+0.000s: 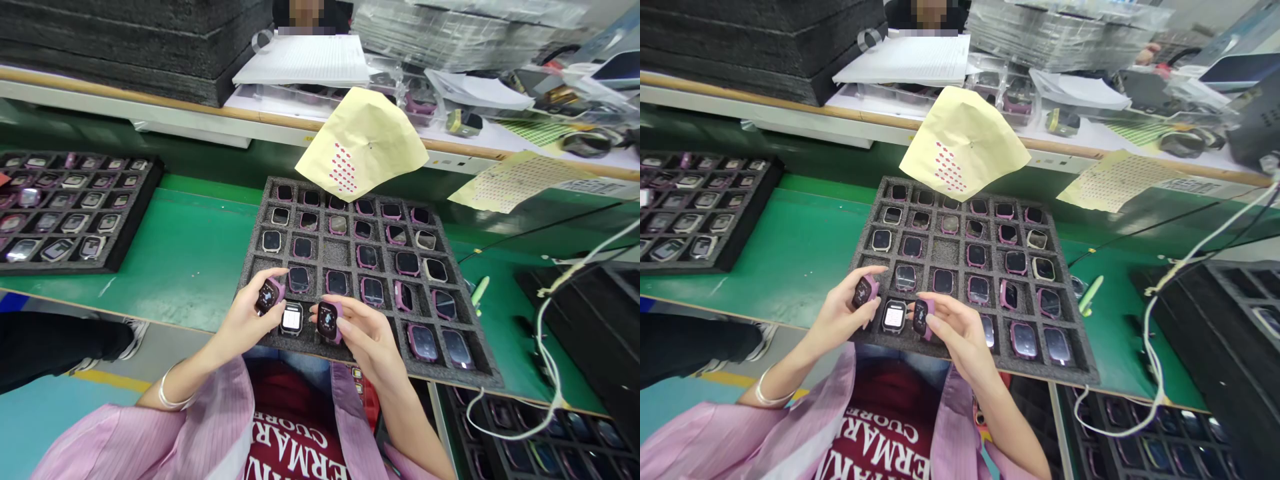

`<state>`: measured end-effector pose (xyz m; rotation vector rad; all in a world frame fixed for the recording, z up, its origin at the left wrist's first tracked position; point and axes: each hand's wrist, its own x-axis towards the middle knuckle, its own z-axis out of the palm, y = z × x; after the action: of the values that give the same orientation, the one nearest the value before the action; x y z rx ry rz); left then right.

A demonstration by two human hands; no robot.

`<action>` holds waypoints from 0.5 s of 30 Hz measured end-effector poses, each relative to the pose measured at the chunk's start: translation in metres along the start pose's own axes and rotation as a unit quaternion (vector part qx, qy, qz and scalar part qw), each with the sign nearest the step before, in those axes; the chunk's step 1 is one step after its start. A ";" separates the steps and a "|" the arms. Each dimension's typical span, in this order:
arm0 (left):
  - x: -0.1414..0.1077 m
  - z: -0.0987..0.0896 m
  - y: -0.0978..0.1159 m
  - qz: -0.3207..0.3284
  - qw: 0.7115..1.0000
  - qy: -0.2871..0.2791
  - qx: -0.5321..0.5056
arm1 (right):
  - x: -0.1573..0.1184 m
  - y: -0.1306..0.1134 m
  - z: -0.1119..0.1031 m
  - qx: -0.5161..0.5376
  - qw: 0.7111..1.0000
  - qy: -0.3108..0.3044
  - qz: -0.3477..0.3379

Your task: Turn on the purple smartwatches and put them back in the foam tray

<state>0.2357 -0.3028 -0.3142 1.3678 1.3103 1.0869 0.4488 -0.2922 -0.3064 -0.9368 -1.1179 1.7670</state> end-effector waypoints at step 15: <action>-0.005 -0.003 0.008 -0.038 0.998 -0.019 -0.050 | -0.002 -0.003 0.002 0.006 1.000 -0.012 -0.004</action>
<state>0.2340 -0.3073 -0.3059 1.2488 1.2544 1.0558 0.4491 -0.2939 -0.3022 -0.9038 -1.1246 1.7806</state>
